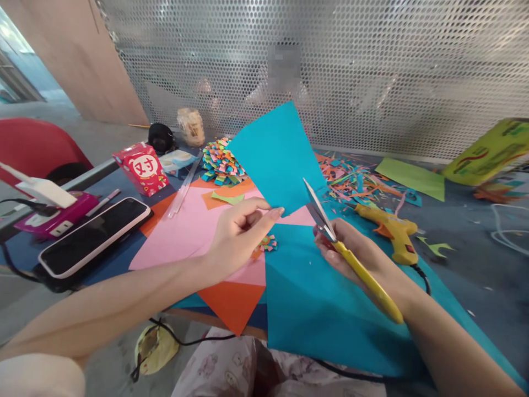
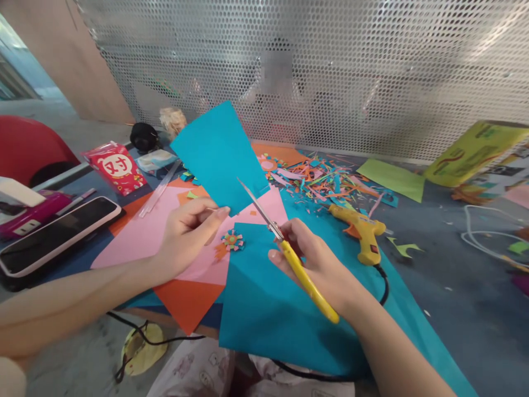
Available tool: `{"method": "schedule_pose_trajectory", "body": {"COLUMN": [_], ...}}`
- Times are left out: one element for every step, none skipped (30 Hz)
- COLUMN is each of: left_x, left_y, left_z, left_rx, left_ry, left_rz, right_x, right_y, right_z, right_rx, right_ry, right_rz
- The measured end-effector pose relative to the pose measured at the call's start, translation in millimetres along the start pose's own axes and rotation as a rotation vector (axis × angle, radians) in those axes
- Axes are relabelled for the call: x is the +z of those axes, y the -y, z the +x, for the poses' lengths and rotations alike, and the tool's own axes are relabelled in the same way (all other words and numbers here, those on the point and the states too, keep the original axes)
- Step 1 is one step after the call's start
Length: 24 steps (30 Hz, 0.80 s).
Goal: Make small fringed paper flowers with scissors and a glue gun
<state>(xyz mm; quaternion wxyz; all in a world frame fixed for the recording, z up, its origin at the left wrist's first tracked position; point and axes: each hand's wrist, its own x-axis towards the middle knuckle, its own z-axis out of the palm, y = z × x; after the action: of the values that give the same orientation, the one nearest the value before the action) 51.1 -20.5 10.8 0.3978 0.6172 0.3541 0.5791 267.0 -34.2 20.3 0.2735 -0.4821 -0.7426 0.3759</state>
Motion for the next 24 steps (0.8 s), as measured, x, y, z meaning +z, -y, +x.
{"method": "schedule_pose_trajectory", "body": {"left_x": [0.2, 0.6, 0.9, 1.3, 1.6, 1.9, 2.1, 2.1, 2.0, 1.8, 1.5, 1.2, 1.0, 0.8, 0.6, 0.6, 0.5, 0.4, 0.3, 0.1, -0.1, -0.3, -0.5, -0.5], "left_y": [-1.2, -2.3, -3.4, -4.4, -5.3, -6.1, -6.6, -6.9, -7.0, -7.0, -6.9, -6.7, -6.5, -6.3, -6.1, -5.9, -5.8, -5.6, -5.5, -5.3, -5.2, -5.1, -5.1, -5.1], "left_z": [0.1, 0.2, 0.3, 0.2, 0.1, -0.1, -0.2, -0.4, -0.5, -0.6, -0.6, -0.7, -0.7, -0.7, -0.7, -0.7, -0.7, -0.6, -0.6, -0.5, -0.4, -0.3, -0.3, -0.3], "left_rx": [0.01, 0.016, 0.019, 0.021, 0.022, 0.026, 0.03, 0.034, 0.038, 0.044, 0.048, 0.053, 0.058, 0.065, 0.068, 0.072, 0.076, 0.081, 0.083, 0.085, 0.087, 0.089, 0.09, 0.094], "left_ry": [-0.018, -0.031, -0.037, -0.039, -0.039, -0.04, -0.043, -0.043, -0.041, -0.037, -0.032, -0.027, -0.024, -0.025, -0.028, -0.029, -0.03, -0.029, -0.028, -0.027, -0.024, -0.022, -0.02, -0.016], "left_rz": [0.003, 0.005, 0.008, 0.011, 0.015, 0.018, 0.021, 0.025, 0.03, 0.037, 0.047, 0.057, 0.069, 0.078, 0.085, 0.092, 0.099, 0.105, 0.112, 0.117, 0.121, 0.123, 0.123, 0.12], "right_x": [-0.1, -0.1, -0.1, 0.0, 0.1, 0.0, -0.1, -0.2, -0.4, -0.5, -0.6, -0.7, -0.7, -0.7, -0.7, -0.7, -0.7, -0.8, -0.9, -1.0, -1.1, -1.2, -1.3, -1.4], "right_y": [-0.3, -0.4, -0.6, -0.6, -0.8, -1.0, -1.4, -2.0, -2.6, -3.3, -3.9, -4.3, -4.5, -4.4, -4.0, -3.5, -3.0, -2.7, -2.7, -3.2, -4.0, -5.3, -6.7, -8.2], "right_z": [-0.3, -0.4, -0.5, -0.7, -0.9, -1.2, -1.6, -2.1, -2.5, -2.8, -3.0, -3.0, -2.9, -2.8, -2.5, -2.3, -2.2, -2.1, -2.1, -2.2, -2.3, -2.4, -2.4, -2.5], "right_rx": [0.002, 0.005, 0.007, 0.007, 0.007, 0.005, 0.002, -0.001, -0.002, -0.001, 0.0, 0.001, 0.003, 0.005, 0.007, 0.009, 0.013, 0.017, 0.019, 0.02, 0.019, 0.018, 0.018, 0.019], "right_ry": [0.005, 0.014, 0.023, 0.031, 0.037, 0.039, 0.036, 0.034, 0.033, 0.032, 0.032, 0.033, 0.034, 0.035, 0.036, 0.036, 0.038, 0.038, 0.038, 0.037, 0.035, 0.033, 0.03, 0.029], "right_rz": [0.003, 0.002, -0.003, -0.007, -0.01, -0.007, 0.0, 0.008, 0.017, 0.023, 0.025, 0.022, 0.015, 0.009, 0.003, -0.001, -0.005, -0.007, -0.01, -0.015, -0.02, -0.025, -0.029, -0.032]}}
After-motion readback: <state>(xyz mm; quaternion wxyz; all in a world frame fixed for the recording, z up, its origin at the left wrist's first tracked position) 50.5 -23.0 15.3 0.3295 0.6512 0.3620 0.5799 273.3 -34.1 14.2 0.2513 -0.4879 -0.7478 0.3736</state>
